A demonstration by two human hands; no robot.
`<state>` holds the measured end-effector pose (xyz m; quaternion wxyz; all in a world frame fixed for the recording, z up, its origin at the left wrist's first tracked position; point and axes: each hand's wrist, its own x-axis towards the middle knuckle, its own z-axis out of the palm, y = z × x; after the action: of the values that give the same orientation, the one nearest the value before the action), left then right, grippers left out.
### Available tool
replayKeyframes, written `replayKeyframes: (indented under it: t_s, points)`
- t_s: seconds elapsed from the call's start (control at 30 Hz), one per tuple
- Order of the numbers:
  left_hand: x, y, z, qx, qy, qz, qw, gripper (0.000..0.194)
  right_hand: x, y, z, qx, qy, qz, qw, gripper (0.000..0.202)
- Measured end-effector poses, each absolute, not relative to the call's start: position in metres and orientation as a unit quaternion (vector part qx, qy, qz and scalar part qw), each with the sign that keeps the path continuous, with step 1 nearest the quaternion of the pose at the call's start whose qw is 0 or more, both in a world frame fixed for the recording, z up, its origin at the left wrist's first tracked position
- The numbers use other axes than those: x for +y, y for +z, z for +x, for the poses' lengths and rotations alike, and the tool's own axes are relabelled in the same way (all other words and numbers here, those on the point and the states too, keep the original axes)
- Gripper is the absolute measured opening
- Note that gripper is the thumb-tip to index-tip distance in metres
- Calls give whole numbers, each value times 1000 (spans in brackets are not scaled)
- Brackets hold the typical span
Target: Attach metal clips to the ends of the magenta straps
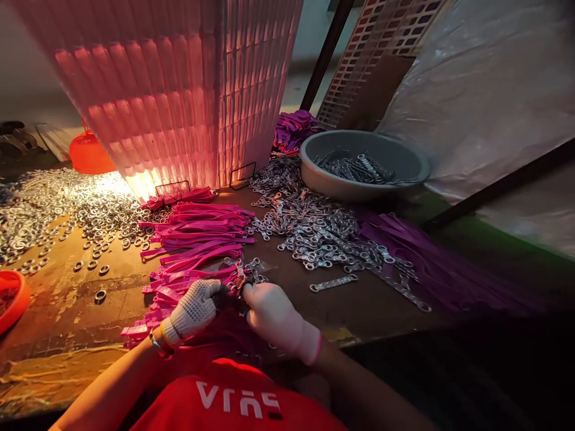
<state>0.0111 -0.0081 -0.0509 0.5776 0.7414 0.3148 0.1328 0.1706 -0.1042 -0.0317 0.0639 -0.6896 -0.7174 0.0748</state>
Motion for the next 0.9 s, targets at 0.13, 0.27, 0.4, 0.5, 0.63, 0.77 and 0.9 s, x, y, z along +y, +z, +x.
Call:
replayKeyframes:
  t_s: [0.13,0.27,0.4,0.5,0.63,0.77,0.9]
  points:
    - [-9,-40,14,285,123,775,551,27,-106,-39,172,-770,14,-633,83,17]
    - [7,-14,8,225,56,841,489,21,-105,-37,180,-792,-3,-606,73,14]
    - [44,10,-30,274,32,878,390,20,-113,-36,196,-774,31,-631,46,17]
    - [64,12,-61,367,42,844,389,13,-115,-40,217,-766,89,-636,27,9]
    - [57,-8,-60,477,126,676,548,26,-82,-46,259,-707,104,-699,37,11]
    - [36,-33,-13,428,177,362,809,38,-13,-57,300,-587,49,-808,25,25]
    - [24,-42,27,336,136,225,905,38,46,-78,316,-569,47,-821,8,32]
